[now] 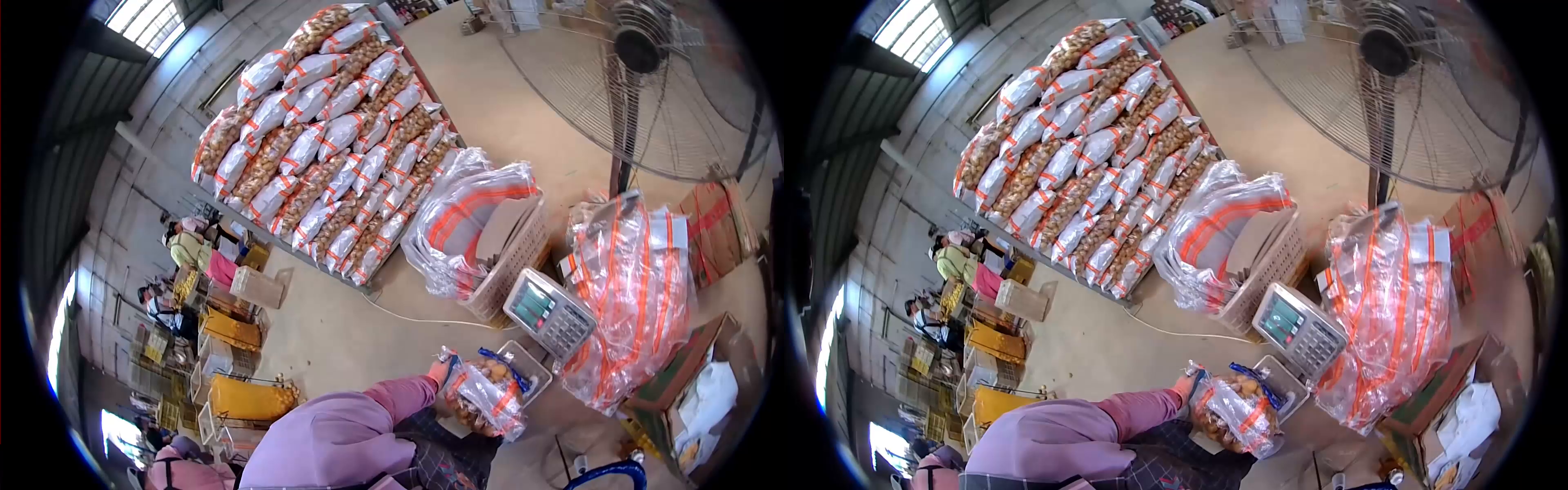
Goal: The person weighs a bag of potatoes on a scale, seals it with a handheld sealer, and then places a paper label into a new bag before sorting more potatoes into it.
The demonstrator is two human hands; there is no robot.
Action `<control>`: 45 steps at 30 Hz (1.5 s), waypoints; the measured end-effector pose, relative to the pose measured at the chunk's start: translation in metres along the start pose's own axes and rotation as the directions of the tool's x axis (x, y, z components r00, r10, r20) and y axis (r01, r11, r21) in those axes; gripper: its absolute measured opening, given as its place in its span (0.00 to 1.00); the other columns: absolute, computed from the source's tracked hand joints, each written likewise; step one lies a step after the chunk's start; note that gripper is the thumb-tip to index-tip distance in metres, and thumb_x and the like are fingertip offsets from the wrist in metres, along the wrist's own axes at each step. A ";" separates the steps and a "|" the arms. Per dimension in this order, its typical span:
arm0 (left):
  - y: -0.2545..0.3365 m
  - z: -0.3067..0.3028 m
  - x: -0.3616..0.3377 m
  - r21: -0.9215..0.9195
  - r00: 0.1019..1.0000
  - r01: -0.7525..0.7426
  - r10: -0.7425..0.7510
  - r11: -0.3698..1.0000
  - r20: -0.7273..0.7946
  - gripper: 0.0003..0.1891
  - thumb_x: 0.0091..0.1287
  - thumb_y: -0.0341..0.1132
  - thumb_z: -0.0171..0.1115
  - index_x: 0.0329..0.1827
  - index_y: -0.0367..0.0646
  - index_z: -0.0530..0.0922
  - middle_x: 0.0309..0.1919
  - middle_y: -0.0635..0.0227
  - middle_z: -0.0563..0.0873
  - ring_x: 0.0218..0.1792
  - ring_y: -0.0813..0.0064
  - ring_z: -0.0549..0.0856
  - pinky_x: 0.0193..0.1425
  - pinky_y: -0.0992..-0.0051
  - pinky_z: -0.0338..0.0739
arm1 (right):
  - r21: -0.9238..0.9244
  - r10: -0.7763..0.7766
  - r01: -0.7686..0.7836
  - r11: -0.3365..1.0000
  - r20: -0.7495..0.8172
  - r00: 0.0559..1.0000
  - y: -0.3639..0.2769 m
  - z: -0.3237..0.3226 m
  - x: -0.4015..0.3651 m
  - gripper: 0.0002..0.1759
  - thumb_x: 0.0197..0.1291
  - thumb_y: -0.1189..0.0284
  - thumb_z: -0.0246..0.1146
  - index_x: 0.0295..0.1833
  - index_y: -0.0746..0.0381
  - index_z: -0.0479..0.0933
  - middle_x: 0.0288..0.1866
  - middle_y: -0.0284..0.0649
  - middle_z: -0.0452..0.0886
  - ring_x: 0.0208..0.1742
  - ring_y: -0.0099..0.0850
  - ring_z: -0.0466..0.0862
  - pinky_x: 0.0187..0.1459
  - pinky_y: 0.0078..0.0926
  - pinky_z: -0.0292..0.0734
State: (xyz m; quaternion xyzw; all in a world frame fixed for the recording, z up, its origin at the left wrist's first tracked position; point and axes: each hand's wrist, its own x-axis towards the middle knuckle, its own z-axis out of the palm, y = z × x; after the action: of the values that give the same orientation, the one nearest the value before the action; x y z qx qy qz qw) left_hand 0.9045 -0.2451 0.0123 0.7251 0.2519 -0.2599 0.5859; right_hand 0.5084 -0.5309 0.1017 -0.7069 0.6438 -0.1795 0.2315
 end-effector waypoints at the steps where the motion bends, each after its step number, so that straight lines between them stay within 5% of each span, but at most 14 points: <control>1: 0.003 -0.001 0.002 -0.011 1.000 -0.001 0.001 1.000 0.003 0.20 0.67 0.48 0.57 0.54 0.44 0.77 0.44 0.63 0.84 0.43 0.73 0.84 0.49 0.72 0.77 | 0.069 -0.039 0.035 0.997 0.066 0.997 -0.012 0.020 -0.018 0.31 0.53 0.63 0.68 0.59 0.71 0.71 0.53 0.50 0.79 0.50 0.38 0.78 0.52 0.38 0.72; 5: -0.018 -0.007 0.013 0.464 0.906 -0.418 0.395 0.781 0.152 0.18 0.69 0.43 0.52 0.55 0.39 0.73 0.43 0.57 0.84 0.43 0.65 0.83 0.51 0.67 0.77 | 0.495 -0.405 0.199 0.845 0.352 0.844 -0.048 0.156 -0.046 0.33 0.53 0.64 0.68 0.60 0.71 0.69 0.54 0.50 0.78 0.50 0.38 0.78 0.52 0.38 0.72; 8: -0.032 -0.020 0.020 -0.261 0.940 -0.203 0.263 0.944 0.219 0.12 0.70 0.40 0.50 0.44 0.41 0.74 0.36 0.60 0.82 0.39 0.62 0.81 0.49 0.63 0.77 | 0.382 -0.102 -0.512 0.769 0.865 0.492 -0.101 0.227 -0.041 0.19 0.65 0.71 0.57 0.58 0.69 0.69 0.49 0.41 0.77 0.46 0.30 0.78 0.47 0.26 0.73; 10: -0.018 -0.031 0.012 -0.809 0.963 0.247 -0.045 0.533 0.264 0.11 0.70 0.40 0.53 0.37 0.41 0.74 0.30 0.62 0.81 0.33 0.63 0.81 0.40 0.64 0.78 | 0.435 -0.158 -0.473 0.766 0.841 0.518 -0.171 0.220 -0.073 0.10 0.65 0.69 0.58 0.41 0.66 0.77 0.33 0.33 0.78 0.30 0.21 0.74 0.32 0.20 0.69; 14: -0.025 -0.075 0.017 -0.515 0.857 0.502 -0.319 0.695 0.404 0.15 0.66 0.48 0.56 0.31 0.47 0.77 0.24 0.66 0.80 0.23 0.71 0.79 0.25 0.66 0.73 | 0.518 0.016 -0.553 0.652 0.720 0.693 -0.206 0.225 -0.158 0.11 0.62 0.66 0.62 0.37 0.64 0.78 0.28 0.29 0.76 0.26 0.21 0.71 0.26 0.23 0.66; 19: 0.030 -0.267 0.047 -0.281 0.902 0.273 -0.143 0.920 0.407 0.17 0.68 0.45 0.50 0.31 0.42 0.80 0.24 0.66 0.81 0.23 0.74 0.80 0.24 0.70 0.72 | 0.383 -0.054 -0.353 0.853 0.739 0.671 -0.365 0.211 -0.310 0.11 0.62 0.63 0.63 0.33 0.59 0.77 0.24 0.27 0.72 0.21 0.19 0.69 0.23 0.21 0.61; 23: 0.122 -0.418 0.053 -0.791 0.937 0.349 -0.166 0.503 0.308 0.18 0.68 0.40 0.47 0.31 0.38 0.81 0.24 0.66 0.80 0.23 0.73 0.79 0.26 0.70 0.74 | 0.459 -0.319 -0.186 0.869 0.805 0.500 -0.542 0.233 -0.402 0.08 0.64 0.67 0.60 0.36 0.61 0.78 0.24 0.26 0.73 0.20 0.16 0.68 0.21 0.15 0.60; 25: 0.117 -0.497 0.079 -0.571 0.992 -0.056 0.110 0.819 0.061 0.19 0.72 0.40 0.42 0.54 0.36 0.73 0.34 0.59 0.80 0.32 0.67 0.81 0.39 0.68 0.79 | 0.514 -0.480 -0.030 0.857 0.819 0.314 -0.603 0.269 -0.434 0.09 0.65 0.71 0.56 0.42 0.64 0.79 0.25 0.31 0.77 0.22 0.20 0.73 0.24 0.20 0.68; 28: 0.098 -0.609 0.138 -0.476 0.823 -0.562 0.400 0.677 -0.402 0.19 0.70 0.39 0.51 0.56 0.33 0.75 0.34 0.66 0.84 0.38 0.74 0.82 0.48 0.71 0.77 | 0.789 -0.856 0.356 0.501 0.513 0.069 -0.730 0.271 -0.499 0.13 0.66 0.69 0.55 0.44 0.67 0.80 0.33 0.39 0.83 0.33 0.25 0.79 0.37 0.22 0.73; 33: 0.162 -0.695 0.114 -0.507 0.932 -0.257 0.074 0.823 -0.354 0.19 0.66 0.47 0.58 0.38 0.36 0.83 0.29 0.68 0.84 0.31 0.79 0.81 0.40 0.77 0.75 | 0.961 -0.956 -0.021 0.277 0.278 0.092 -0.819 0.160 -0.549 0.13 0.65 0.70 0.57 0.49 0.67 0.79 0.39 0.39 0.83 0.36 0.25 0.78 0.41 0.22 0.73; 38: 0.104 -0.649 0.145 -0.213 0.965 -0.222 0.184 0.952 -0.184 0.22 0.60 0.47 0.62 0.43 0.32 0.80 0.34 0.62 0.85 0.36 0.70 0.83 0.44 0.73 0.75 | 0.805 -0.903 0.460 0.374 0.428 -0.015 -0.628 0.125 -0.515 0.14 0.59 0.75 0.61 0.50 0.66 0.77 0.41 0.47 0.83 0.40 0.34 0.82 0.45 0.29 0.75; 41: 0.117 -0.603 0.116 0.388 0.748 -0.530 0.632 0.754 -0.205 0.28 0.59 0.49 0.61 0.49 0.29 0.77 0.46 0.44 0.82 0.51 0.52 0.81 0.55 0.63 0.73 | 0.320 -0.587 0.551 0.770 0.695 0.415 -0.385 0.151 -0.474 0.18 0.60 0.63 0.59 0.47 0.66 0.78 0.40 0.51 0.83 0.43 0.42 0.82 0.46 0.35 0.74; 43: 0.119 -0.595 0.120 0.642 0.798 -0.499 0.597 0.581 0.080 0.27 0.61 0.48 0.60 0.51 0.31 0.76 0.47 0.45 0.82 0.50 0.50 0.80 0.55 0.62 0.73 | 0.057 -0.159 0.169 0.984 0.708 0.688 -0.178 0.135 -0.467 0.18 0.60 0.60 0.58 0.42 0.65 0.79 0.33 0.47 0.82 0.37 0.39 0.82 0.40 0.35 0.74; 45: 0.127 -0.587 0.120 0.811 0.820 -0.501 0.466 0.300 0.334 0.26 0.62 0.47 0.58 0.53 0.32 0.75 0.48 0.47 0.81 0.49 0.48 0.80 0.54 0.60 0.73 | 0.155 0.060 -0.243 0.958 0.716 0.696 -0.018 0.067 -0.506 0.11 0.60 0.66 0.56 0.30 0.61 0.75 0.19 0.27 0.67 0.22 0.20 0.63 0.24 0.24 0.60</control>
State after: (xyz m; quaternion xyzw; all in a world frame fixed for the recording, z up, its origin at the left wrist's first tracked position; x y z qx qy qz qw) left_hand 1.1260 0.3142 0.1279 0.9542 -0.1571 -0.1750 0.1849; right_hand 0.5067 -0.0204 0.0788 -0.6327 0.5367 0.0477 0.5562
